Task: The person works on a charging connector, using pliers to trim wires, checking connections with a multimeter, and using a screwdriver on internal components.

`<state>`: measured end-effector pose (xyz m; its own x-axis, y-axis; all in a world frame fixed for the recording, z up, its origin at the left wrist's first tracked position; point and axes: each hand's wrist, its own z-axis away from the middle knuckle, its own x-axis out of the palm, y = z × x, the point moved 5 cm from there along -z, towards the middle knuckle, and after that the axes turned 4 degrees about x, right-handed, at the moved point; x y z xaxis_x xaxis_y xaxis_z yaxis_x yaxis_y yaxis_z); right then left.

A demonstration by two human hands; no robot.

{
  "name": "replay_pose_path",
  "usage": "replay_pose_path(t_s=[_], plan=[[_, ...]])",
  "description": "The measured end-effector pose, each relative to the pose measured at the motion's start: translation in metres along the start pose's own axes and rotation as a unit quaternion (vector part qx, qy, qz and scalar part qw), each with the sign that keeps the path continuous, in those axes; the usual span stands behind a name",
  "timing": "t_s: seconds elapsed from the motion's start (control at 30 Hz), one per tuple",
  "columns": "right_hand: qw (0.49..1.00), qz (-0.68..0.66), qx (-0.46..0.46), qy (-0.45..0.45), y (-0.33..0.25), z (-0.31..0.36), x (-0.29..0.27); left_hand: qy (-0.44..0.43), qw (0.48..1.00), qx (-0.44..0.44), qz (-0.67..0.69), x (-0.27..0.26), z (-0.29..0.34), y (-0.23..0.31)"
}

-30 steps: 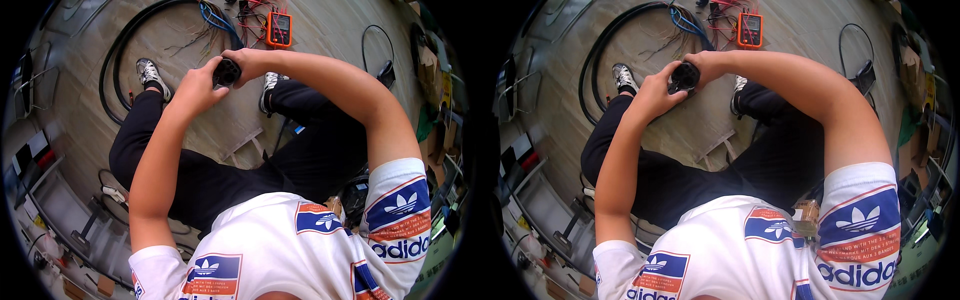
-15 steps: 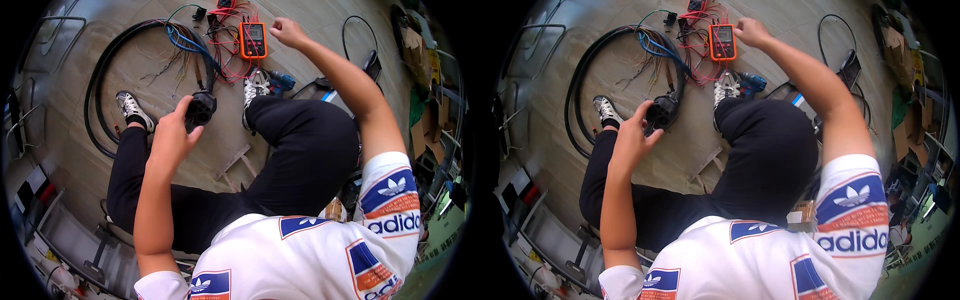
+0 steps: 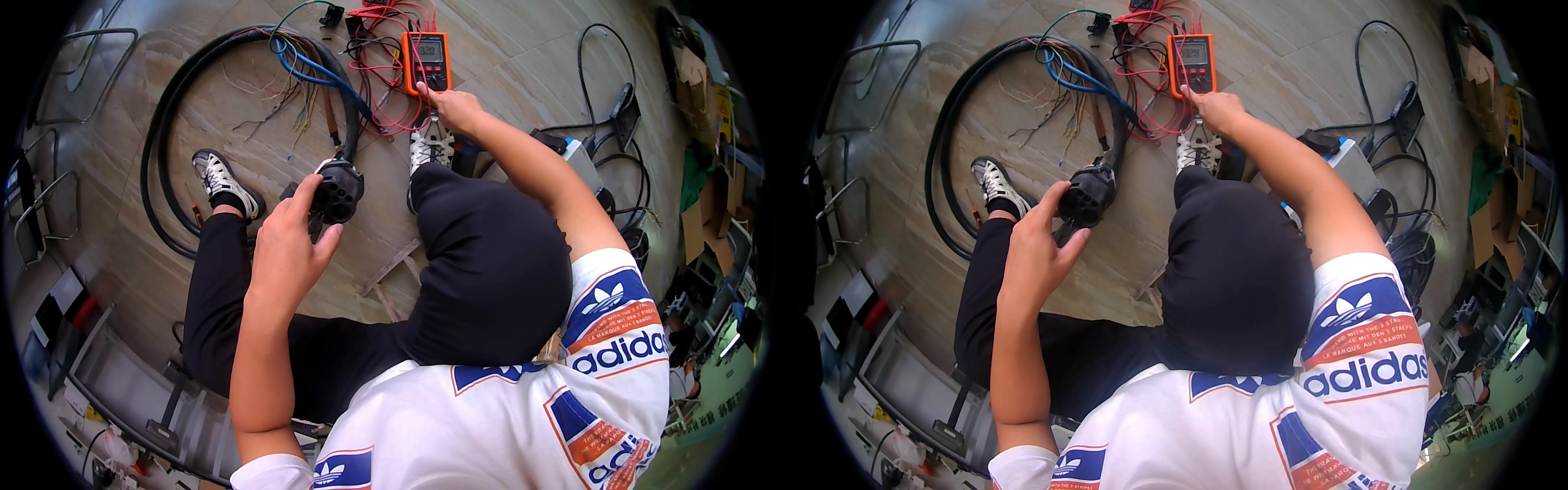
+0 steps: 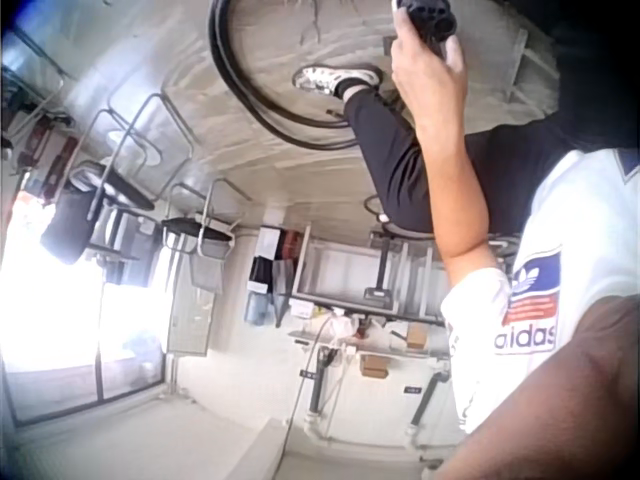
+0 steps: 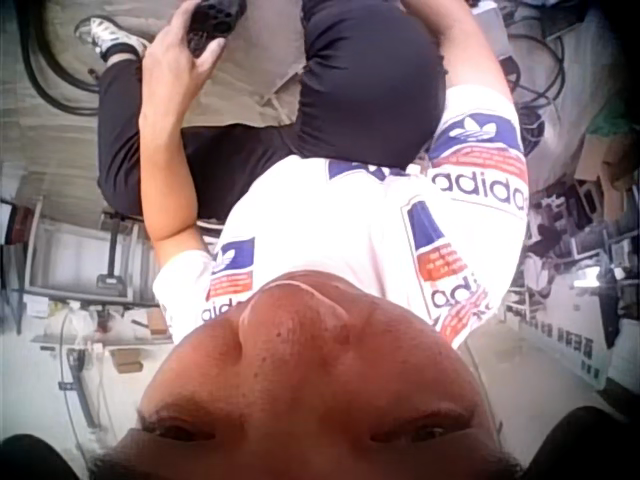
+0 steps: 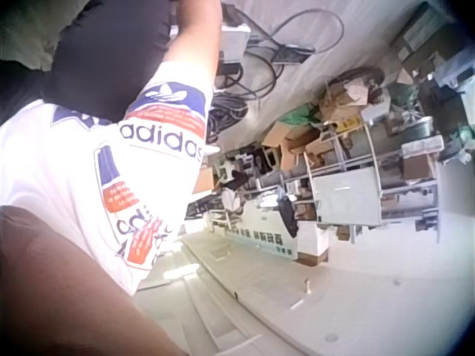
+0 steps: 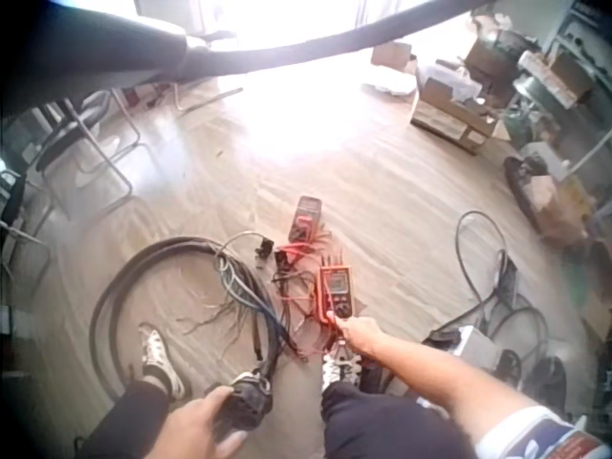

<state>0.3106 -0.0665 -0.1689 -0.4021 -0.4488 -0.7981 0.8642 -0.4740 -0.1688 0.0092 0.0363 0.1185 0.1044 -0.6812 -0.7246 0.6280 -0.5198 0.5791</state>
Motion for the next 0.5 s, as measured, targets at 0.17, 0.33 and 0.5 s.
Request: replay_pose_path(t_s=[0.17, 0.33, 0.5], plan=[[0.999, -0.019, 0.006, 0.038, -0.004, -0.012, -0.019, 0.004, 1.0, 0.005, -0.003, -0.003, 0.003, -0.003], [0.953, -0.199, 0.125, 0.19, 0.034, -0.023, -0.014, -0.005, 1.0, -0.009, 0.006, -0.003, 0.002, 0.001], [0.92, -0.247, 0.146, 0.267, 0.033, -0.031, -0.002, -0.015, 1.0, -0.022, 0.004, -0.005, 0.001, 0.003]])
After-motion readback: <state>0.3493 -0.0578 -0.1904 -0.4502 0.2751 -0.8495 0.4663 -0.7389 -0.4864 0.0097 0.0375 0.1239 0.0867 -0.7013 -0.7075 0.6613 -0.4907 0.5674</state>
